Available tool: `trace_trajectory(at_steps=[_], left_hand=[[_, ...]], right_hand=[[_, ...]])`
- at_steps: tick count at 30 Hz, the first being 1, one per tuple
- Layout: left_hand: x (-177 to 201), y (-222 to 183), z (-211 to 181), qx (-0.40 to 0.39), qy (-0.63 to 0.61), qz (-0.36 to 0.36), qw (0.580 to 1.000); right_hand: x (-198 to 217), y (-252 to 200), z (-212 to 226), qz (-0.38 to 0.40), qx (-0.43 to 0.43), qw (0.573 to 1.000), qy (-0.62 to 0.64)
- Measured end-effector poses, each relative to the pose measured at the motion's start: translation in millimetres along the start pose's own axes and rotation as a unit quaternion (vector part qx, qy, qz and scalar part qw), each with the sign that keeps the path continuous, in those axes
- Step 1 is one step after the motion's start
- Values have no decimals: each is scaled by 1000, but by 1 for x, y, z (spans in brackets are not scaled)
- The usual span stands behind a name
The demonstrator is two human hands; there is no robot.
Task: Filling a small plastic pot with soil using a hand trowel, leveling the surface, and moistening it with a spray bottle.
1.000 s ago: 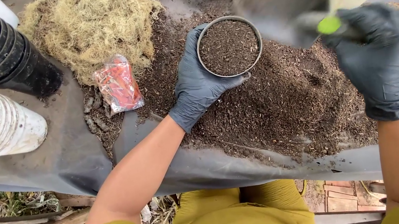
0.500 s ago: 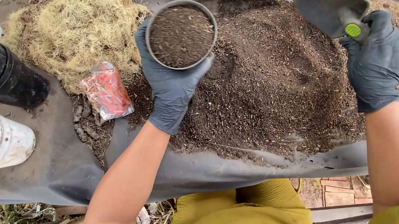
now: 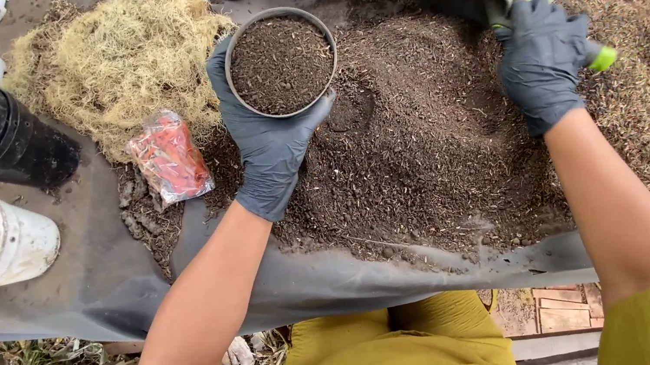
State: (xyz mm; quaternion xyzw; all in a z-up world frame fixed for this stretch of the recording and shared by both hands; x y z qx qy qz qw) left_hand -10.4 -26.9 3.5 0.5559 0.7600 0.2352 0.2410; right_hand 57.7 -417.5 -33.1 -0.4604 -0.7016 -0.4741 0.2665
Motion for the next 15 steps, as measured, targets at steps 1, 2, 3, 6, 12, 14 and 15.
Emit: trace_trajectory(at_steps=[1, 2, 3, 6, 12, 14, 15], left_hand=[[0, -1, 5, -1, -1, 0, 1000], [0, -4, 10, 15, 14, 4, 1000], [0, -6, 15, 31, 28, 9, 999], [-2, -5, 6, 28, 5, 6, 1000], [0, -6, 14, 54, -68, 36, 996], [-1, -8, 15, 28, -56, 29, 998], [-2, -9, 15, 1, -44, 22, 999]], right_hand=[[8, 5, -1, -1, -1, 1000, -1], [14, 8, -2, 43, 3, 994, 99], [21, 11, -2, 85, 7, 977, 197], [45, -15, -2, -5, 95, 964, 249], [73, -62, -45, -57, 36, 954, 291], [63, -62, -55, -96, 12, 967, 235], [59, -64, -60, -135, -13, 975, 178]])
Point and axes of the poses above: each hand's wrist, its own y-axis towards the middle knuckle, its own x-axis out of the back of the hand, z = x × y, the point moved 1 cm from there along y, towards the middle knuckle, and after that the axes turned 1 degree about x, right-handed, at the moved point
